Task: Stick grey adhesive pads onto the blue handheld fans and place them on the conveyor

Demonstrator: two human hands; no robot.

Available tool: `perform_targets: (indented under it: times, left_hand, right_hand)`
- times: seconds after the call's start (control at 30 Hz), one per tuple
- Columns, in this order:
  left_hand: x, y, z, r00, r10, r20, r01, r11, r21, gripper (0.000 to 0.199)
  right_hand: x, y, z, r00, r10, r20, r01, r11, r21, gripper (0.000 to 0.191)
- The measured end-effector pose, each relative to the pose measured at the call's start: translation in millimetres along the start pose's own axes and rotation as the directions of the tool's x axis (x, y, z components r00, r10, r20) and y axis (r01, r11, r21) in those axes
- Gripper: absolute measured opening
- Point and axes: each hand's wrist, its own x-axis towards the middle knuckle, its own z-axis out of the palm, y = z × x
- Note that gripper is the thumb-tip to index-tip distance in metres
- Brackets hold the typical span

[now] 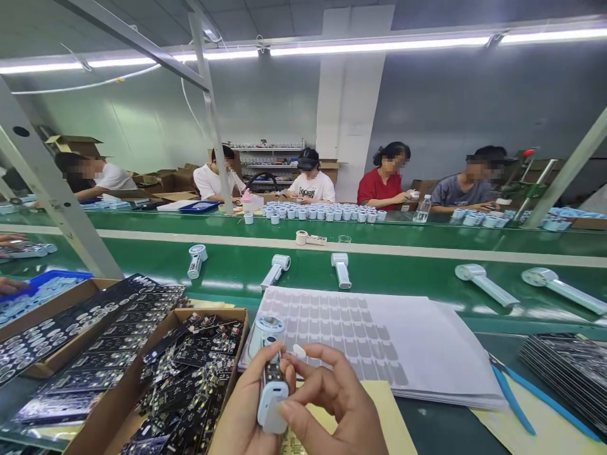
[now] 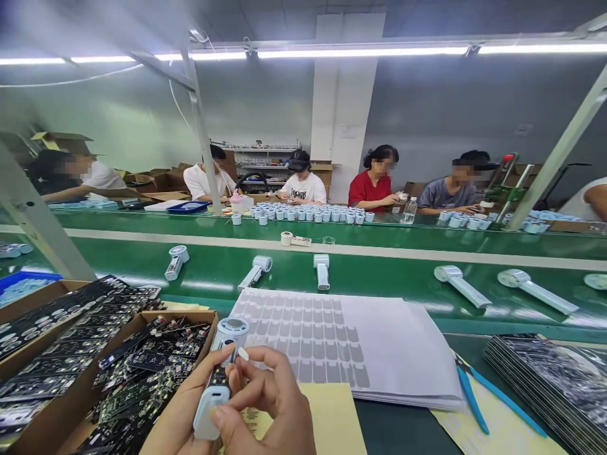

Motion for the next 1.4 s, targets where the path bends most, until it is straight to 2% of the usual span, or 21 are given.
perform_targets:
  times: [0.2,0.93,1.07,1.17,1.23,1.27,1.33,1.4]
  left_hand:
    - [-3,0,1.2,0.998,0.053,0.023,-0.053,0.999,-0.001,0.010]
    - [6,-2,-1.7,0.996,0.069,0.053,-0.070,0.997,0.019,0.018]
    - [3,-3,-0.4,0.998,0.029,0.048,-0.029,1.000,0.012,0.023]
    - [-3,-3,1.3,0.999,-0.050,0.018,0.050,0.999,0.006,0.024]
    - [-7,-3,2.3,0.993,-0.113,-0.031,0.113,0.993,-0.022,0.019]
    - [-9,-3,2.6,0.989,-0.139,-0.048,0.137,0.990,-0.046,0.016]
    - [-11,-3,2.7,0.983,-0.182,-0.035,0.177,0.979,-0.103,0.016]
    - [-12,-3,1.9,0.975,-0.220,0.011,0.219,0.966,-0.137,0.020]
  right_hand:
    - [3,-9,4,0.998,0.058,-0.014,-0.059,0.996,-0.073,0.047]
    - [9,-8,5,0.999,0.047,-0.011,-0.048,0.987,-0.152,0.045]
    - [4,-5,6,0.999,-0.030,0.010,0.032,0.964,-0.264,0.045]
    - [-2,-3,6,0.987,-0.160,0.002,0.146,0.892,-0.428,0.059]
    - [-3,-3,5,0.980,-0.196,-0.028,0.158,0.860,-0.485,0.073]
    - [-2,-4,3,0.984,-0.174,-0.043,0.132,0.866,-0.482,0.081]
    - [0,-5,0,0.998,-0.053,-0.030,0.037,0.914,-0.405,0.087]
    - [2,-4,-3,0.996,0.072,0.046,-0.057,0.960,-0.275,0.075]
